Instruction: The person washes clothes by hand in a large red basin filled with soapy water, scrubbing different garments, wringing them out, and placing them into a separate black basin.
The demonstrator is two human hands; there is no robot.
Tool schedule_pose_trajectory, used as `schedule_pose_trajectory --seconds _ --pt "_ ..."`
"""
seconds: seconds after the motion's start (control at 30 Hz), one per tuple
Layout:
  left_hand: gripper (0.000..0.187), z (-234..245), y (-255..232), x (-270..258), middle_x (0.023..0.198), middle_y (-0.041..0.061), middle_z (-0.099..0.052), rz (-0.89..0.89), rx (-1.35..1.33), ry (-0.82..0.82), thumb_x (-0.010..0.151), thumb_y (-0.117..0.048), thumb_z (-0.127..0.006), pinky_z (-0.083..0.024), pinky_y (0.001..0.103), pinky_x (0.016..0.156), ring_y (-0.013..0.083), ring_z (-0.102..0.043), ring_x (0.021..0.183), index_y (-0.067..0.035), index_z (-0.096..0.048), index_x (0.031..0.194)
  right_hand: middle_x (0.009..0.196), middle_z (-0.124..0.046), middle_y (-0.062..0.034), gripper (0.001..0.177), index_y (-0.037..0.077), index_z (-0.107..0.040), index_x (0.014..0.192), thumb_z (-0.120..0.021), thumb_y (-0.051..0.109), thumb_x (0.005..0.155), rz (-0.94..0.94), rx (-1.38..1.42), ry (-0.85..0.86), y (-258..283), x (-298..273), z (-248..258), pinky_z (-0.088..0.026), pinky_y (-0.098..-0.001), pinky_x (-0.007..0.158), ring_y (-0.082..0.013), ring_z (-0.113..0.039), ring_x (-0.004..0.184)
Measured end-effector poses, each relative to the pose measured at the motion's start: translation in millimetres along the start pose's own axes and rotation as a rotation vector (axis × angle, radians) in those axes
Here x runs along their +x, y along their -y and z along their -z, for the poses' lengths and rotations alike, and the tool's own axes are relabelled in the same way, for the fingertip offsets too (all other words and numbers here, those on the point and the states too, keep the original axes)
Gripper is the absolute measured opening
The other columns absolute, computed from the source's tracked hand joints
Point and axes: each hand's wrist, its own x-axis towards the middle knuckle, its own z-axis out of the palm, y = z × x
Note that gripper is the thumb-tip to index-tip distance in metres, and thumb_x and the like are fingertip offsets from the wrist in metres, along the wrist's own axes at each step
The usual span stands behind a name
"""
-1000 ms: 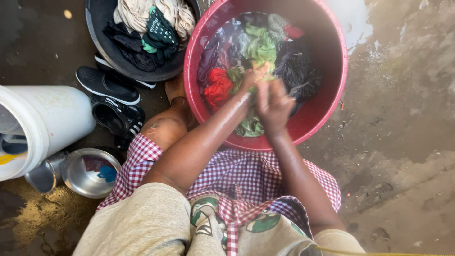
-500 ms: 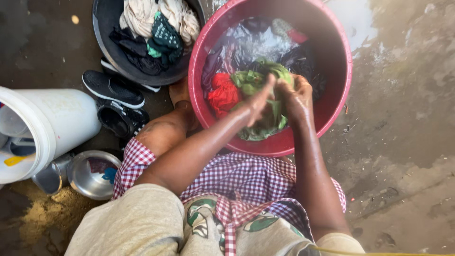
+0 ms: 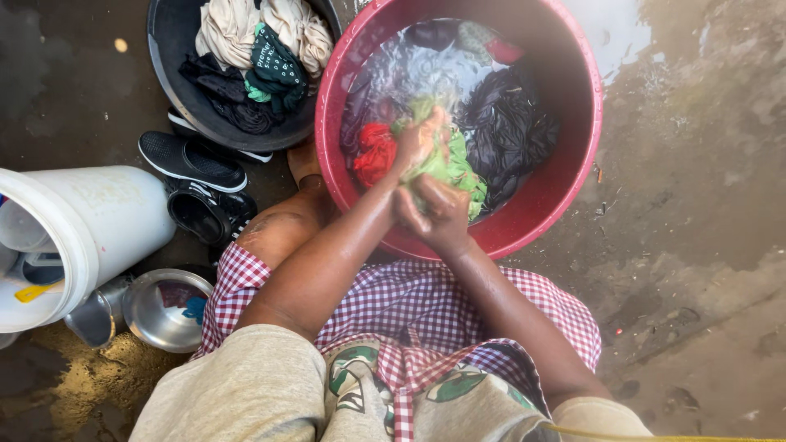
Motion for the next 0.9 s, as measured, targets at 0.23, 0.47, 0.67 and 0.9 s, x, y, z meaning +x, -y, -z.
schedule_pose_trajectory --seconds 0.23,0.47,0.67,0.9 --pt "0.018 -41 59 -23 0.081 0.001 -0.063 0.120 -0.321 0.102 0.101 -0.028 -0.064 -0.051 0.028 0.052 0.0113 -0.060 0.064 -0.011 -0.069 0.098 0.067 -0.054 -0.0007 0.028 0.003 -0.061 0.079 -0.062 0.012 0.105 -0.300 0.031 -0.344 -95 5 17 -0.032 -0.0307 0.053 -0.0106 -0.046 0.058" --pt "0.019 -72 -37 -82 0.087 0.002 -0.070 0.179 -0.379 0.262 0.100 -0.030 -0.065 -0.056 0.032 0.061 0.0139 -0.067 0.072 -0.012 -0.071 0.102 0.103 -0.058 -0.0083 0.027 0.000 -0.052 0.113 -0.049 0.027 0.112 -0.604 0.464 -0.048 -236 -59 14 -0.044 -0.0335 0.082 -0.0171 -0.054 0.093" --pt "0.017 -45 -134 -71 0.087 0.004 -0.068 -0.049 -0.613 0.204 0.098 -0.031 -0.069 -0.058 0.036 0.061 0.0177 -0.067 0.070 -0.015 -0.066 0.099 0.081 -0.073 -0.0063 0.069 0.008 -0.073 0.115 -0.030 0.061 0.103 -0.954 0.440 0.525 -214 -37 15 -0.052 -0.0336 0.064 -0.0171 -0.067 0.070" --pt "0.026 -28 -139 -70 0.094 0.003 -0.068 -0.327 -0.266 -0.178 0.094 -0.027 -0.074 -0.055 0.036 0.076 0.0154 -0.065 0.086 -0.004 -0.068 0.104 0.110 -0.070 -0.0095 0.050 0.012 -0.042 0.137 -0.076 0.021 0.101 -0.630 0.447 -0.291 -194 113 93 -0.061 -0.0267 0.069 -0.0136 -0.073 0.086"
